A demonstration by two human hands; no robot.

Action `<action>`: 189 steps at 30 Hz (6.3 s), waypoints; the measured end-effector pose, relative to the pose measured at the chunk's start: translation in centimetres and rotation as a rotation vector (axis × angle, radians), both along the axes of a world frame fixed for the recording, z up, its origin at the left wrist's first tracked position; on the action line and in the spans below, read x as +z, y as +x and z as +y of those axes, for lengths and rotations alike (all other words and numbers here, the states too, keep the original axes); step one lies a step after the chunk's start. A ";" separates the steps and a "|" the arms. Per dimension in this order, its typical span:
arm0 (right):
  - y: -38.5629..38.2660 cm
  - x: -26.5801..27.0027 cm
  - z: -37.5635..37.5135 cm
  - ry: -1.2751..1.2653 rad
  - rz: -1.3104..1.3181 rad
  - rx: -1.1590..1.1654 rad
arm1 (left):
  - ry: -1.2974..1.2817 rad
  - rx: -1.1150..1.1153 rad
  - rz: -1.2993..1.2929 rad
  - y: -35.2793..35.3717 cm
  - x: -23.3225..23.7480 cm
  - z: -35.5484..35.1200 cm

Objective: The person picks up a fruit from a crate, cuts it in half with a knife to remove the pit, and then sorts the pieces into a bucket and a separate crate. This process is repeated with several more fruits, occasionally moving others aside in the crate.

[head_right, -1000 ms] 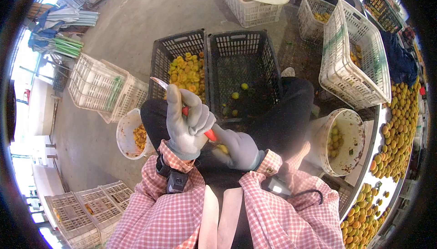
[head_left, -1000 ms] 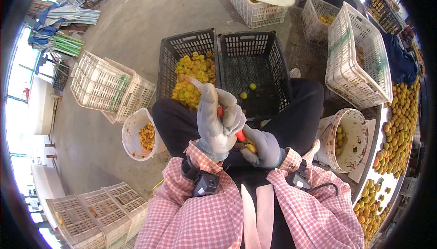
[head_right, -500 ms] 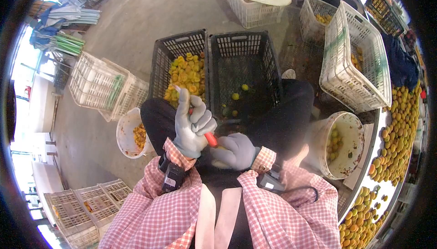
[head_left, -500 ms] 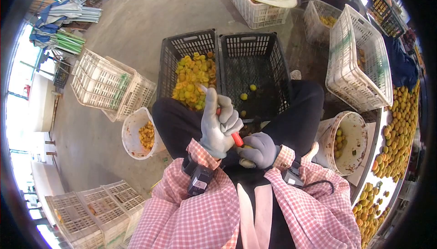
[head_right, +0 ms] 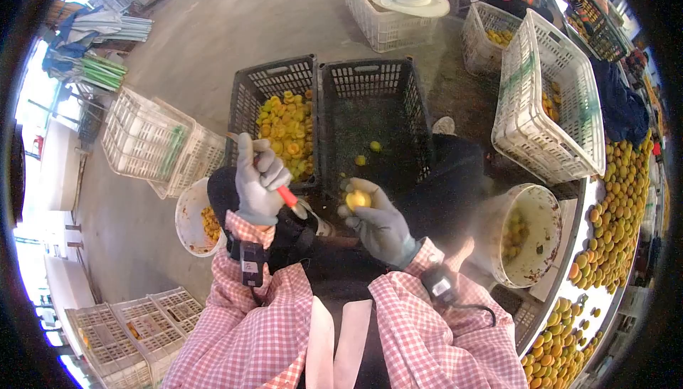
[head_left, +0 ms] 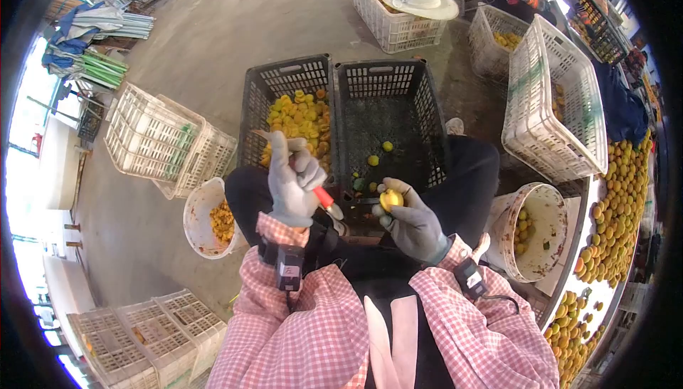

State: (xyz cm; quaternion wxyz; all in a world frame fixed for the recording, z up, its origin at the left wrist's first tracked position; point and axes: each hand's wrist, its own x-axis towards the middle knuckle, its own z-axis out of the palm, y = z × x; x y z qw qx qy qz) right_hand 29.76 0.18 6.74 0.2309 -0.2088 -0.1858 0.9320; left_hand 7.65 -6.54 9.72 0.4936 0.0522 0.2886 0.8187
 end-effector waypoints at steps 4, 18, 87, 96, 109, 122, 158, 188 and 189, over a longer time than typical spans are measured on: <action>0.9 -2.1 2.8 -0.065 -0.007 -0.115 | -0.270 -0.068 0.138 1.4 1.1 -0.8; -3.4 0.4 1.4 0.182 -0.176 -0.118 | -0.365 -0.272 0.625 6.4 -4.4 1.5; -3.8 -1.5 0.9 1.099 -0.428 -0.164 | -0.407 -0.178 0.914 6.5 -1.7 2.0; -5.6 -0.9 -0.2 0.947 -0.420 -0.397 | -0.409 -0.010 1.045 7.7 -1.8 2.7; -4.5 0.0 0.1 1.136 -0.482 -0.336 | -0.368 -0.031 0.926 8.1 -1.1 2.7; -1.4 -0.5 4.1 0.631 -0.292 -0.120 | -0.386 0.079 1.875 8.4 0.3 4.1; 0.5 1.4 6.4 -0.286 -0.036 -0.184 | -0.465 -0.310 0.408 6.4 -1.0 1.1; -13.0 6.1 3.3 0.102 0.002 0.426 | 0.184 0.320 -0.064 -4.1 0.5 -21.9; -9.4 6.2 5.2 0.175 -0.020 0.233 | 0.137 0.312 -0.015 -4.4 0.6 -20.5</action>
